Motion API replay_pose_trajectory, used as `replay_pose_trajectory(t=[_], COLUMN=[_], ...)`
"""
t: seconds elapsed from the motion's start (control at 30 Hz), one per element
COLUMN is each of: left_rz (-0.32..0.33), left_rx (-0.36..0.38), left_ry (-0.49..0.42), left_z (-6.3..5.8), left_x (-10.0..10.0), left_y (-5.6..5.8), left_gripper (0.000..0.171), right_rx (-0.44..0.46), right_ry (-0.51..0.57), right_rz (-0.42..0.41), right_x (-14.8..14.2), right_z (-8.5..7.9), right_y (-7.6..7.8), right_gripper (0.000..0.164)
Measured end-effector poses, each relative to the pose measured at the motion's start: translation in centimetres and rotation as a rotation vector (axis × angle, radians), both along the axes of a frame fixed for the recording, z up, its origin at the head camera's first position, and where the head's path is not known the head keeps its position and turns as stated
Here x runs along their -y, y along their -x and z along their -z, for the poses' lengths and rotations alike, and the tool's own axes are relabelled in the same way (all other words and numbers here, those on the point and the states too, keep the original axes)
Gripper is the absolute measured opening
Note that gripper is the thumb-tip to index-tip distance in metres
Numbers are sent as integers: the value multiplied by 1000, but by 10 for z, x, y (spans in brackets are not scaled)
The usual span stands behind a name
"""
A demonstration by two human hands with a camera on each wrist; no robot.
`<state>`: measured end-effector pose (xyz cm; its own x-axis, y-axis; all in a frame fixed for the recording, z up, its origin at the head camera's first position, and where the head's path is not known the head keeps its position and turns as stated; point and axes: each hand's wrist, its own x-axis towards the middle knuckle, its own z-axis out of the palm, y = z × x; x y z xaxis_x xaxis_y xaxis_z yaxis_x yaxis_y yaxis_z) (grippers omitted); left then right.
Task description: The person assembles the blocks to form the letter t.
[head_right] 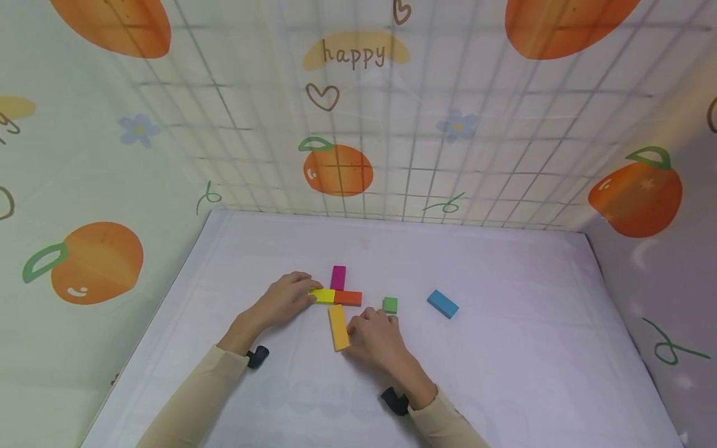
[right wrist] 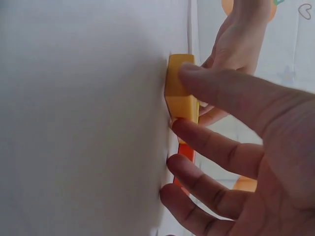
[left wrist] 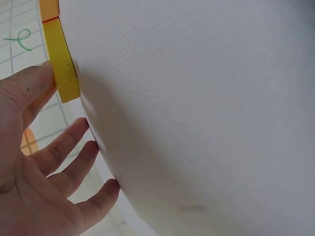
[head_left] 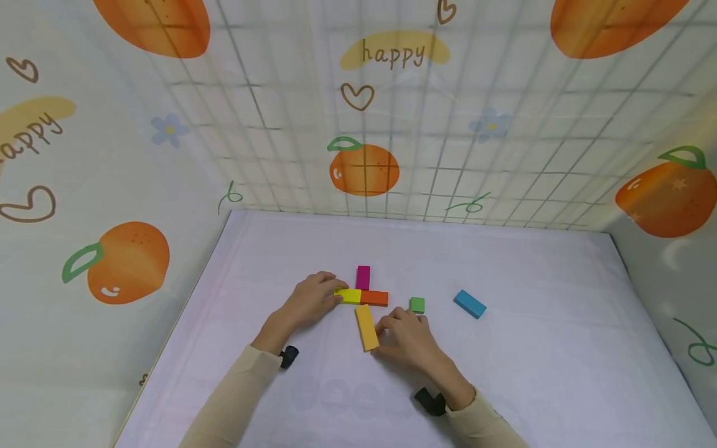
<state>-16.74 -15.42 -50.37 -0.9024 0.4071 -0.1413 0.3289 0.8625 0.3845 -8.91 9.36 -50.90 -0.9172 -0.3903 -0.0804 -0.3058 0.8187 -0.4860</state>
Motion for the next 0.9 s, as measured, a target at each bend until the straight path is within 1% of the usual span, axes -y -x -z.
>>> replay_pose_trajectory(t=[0.5,0.9], left_rz=[-14,-1], left_rx=[3,-11], left_ry=[9,7], left_z=[3,5], left_x=[0,2], left_y=[0,1], left_gripper=[36,36], right_rx=[-5,-13], right_ry=[-25,-37], right_rz=[-16,-5], right_x=[16,20], right_z=[0,-1], right_y=[2,3], right_gripper=[33,34])
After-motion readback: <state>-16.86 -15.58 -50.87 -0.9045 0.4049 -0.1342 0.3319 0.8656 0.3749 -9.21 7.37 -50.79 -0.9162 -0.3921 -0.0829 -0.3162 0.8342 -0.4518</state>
